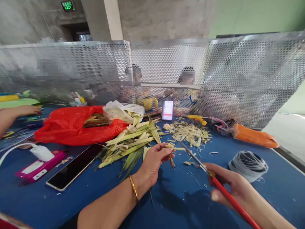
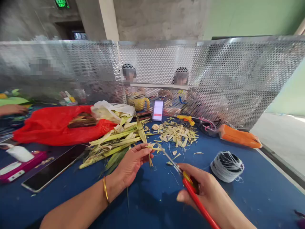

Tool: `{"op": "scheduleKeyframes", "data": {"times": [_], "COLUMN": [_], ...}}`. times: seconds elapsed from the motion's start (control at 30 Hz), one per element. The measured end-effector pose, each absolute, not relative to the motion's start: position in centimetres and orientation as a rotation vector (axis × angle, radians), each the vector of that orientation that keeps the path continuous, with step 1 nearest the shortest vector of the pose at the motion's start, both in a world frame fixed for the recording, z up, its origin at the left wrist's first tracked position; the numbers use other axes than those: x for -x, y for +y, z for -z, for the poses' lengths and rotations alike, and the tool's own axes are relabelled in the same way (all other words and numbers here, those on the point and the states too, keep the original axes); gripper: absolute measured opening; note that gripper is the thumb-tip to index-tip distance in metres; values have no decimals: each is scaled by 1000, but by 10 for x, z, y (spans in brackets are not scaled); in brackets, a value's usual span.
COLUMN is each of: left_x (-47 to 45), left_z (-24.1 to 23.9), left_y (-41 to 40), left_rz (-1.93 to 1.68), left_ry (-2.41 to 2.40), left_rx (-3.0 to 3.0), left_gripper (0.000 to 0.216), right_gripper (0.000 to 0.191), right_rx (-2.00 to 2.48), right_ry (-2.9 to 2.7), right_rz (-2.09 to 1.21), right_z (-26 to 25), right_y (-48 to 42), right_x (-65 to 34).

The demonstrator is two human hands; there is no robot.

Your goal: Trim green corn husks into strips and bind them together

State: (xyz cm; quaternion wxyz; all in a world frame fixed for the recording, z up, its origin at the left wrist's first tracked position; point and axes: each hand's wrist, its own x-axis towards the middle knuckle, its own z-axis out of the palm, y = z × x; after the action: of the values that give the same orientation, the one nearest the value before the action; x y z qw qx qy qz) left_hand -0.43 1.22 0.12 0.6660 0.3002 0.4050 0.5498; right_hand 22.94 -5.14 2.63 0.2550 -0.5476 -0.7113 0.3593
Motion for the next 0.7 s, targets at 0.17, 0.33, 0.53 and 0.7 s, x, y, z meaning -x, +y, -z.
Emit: {"op": "scheduleKeyframes", "data": {"times": [0.17,0.33,0.53,0.7], "left_x": [5,4,3,3], "left_z": [-2,-2,-1,0], "left_y": [15,11,10,9], "left_rz": [-1301,-1267,-1256,-1245], "left_ry": [846,830,833,864], "left_rx": [-670,-687,-702,-723], "left_gripper": [21,20,18,18], "right_gripper": [58,58,58,61], "right_rx": [1664,1752,1740,1780], "right_ry": [-2120,-2159,-2165,-2164], "right_rz": [-831,-675,-624,-632], "right_z": [-24,-19,-18,-20], "right_y": [-48,-43,-45,-46], "right_x": [-229,-225,-225,-224]}}
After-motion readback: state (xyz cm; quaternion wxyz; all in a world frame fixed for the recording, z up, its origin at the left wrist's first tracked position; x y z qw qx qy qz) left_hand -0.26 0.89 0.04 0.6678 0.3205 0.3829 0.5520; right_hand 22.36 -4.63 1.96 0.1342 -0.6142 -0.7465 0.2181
